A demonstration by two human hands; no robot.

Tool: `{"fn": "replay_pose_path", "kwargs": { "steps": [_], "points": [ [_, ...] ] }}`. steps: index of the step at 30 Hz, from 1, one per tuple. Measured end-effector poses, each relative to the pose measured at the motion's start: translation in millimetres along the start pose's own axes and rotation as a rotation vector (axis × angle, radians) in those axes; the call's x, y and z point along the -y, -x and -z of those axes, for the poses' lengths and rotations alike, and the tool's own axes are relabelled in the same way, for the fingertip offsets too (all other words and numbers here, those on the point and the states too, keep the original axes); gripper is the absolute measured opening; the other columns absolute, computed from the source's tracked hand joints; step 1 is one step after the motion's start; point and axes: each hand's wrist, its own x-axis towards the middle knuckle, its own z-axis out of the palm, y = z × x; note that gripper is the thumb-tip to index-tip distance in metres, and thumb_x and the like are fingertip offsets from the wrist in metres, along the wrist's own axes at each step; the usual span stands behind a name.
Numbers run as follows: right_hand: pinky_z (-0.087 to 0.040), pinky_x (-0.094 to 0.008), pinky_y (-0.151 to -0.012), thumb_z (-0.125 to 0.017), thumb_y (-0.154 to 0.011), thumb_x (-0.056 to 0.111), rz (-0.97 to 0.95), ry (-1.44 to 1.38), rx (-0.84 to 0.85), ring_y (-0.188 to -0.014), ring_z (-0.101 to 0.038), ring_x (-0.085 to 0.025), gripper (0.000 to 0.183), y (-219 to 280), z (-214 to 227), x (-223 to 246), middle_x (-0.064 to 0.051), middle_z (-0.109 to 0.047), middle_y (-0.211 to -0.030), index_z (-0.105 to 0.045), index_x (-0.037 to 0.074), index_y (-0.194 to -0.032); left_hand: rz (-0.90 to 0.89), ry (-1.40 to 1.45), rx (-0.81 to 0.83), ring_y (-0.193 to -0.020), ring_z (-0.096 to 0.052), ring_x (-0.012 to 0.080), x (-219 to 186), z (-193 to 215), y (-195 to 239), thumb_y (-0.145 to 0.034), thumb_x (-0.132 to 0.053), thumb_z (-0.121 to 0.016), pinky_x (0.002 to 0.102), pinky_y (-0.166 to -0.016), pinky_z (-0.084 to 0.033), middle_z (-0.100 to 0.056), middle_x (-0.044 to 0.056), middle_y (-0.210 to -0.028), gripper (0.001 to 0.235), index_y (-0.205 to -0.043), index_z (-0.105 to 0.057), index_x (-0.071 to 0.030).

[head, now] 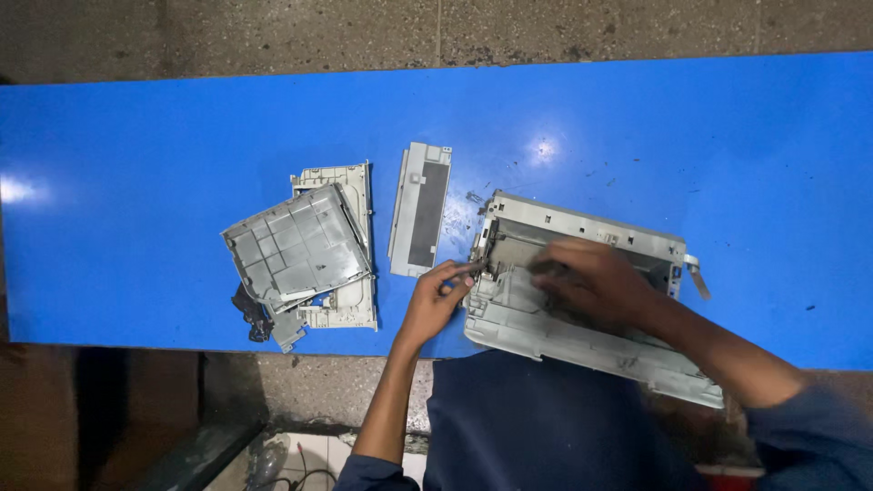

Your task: The person disassembles a white electronic device on a blue workbench, removing the outer casing and internal components. They use a screwdriver to loosen screws and a multimeter to test the circuit board.

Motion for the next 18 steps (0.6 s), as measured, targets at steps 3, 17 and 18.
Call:
{"fn": "replay_pose_path", "kwargs": {
  "steps": [3,17,18],
  "points": [
    [-0.056,-0.041,-0.085,-0.062,-0.096,0.041,-0.09,-0.128,0.194,-0.099,-0.068,-0.022,0.045,-34,-5,12,-0.011,-0.07,-0.115,-0.06,0.013,-0.132,-0.135,-0.169,0.087,-0.076,-0.049,0.0165,1,3,-9,-0.098,-0.009,-0.062,0.03,-0.069,-0.042,-0.05,0.007,-0.087,0.022,-0.115,-0.075,-0.002],
    [-0.057,-0.034,-0.078,-0.06,-0.108,0.014,-0.418,-0.418,-0.827,-0.089,-0.068,-0.02,0.029,115,56,-140,-0.01,-0.071,-0.101,-0.06,-0.004,-0.131,-0.355,-0.058,-0.071,-0.074,-0.046,0.0177,24,-17,-20,-0.085,-0.003,-0.06,0.031,-0.066,-0.037,-0.045,0.007,-0.086,0.009,-0.092,-0.063,0.0],
    [-0.056,-0.036,-0.075,-0.061,-0.109,0.015,-0.482,-0.264,-0.892,-0.084,-0.066,-0.022,0.027,138,52,-163,-0.012,-0.07,-0.098,-0.061,-0.003,-0.13,-0.359,-0.043,-0.082,-0.073,-0.046,0.0172,24,-17,-22,-0.084,-0.003,-0.061,0.03,-0.065,-0.036,-0.046,0.007,-0.086,0.008,-0.092,-0.063,0.0]
  ]
}}
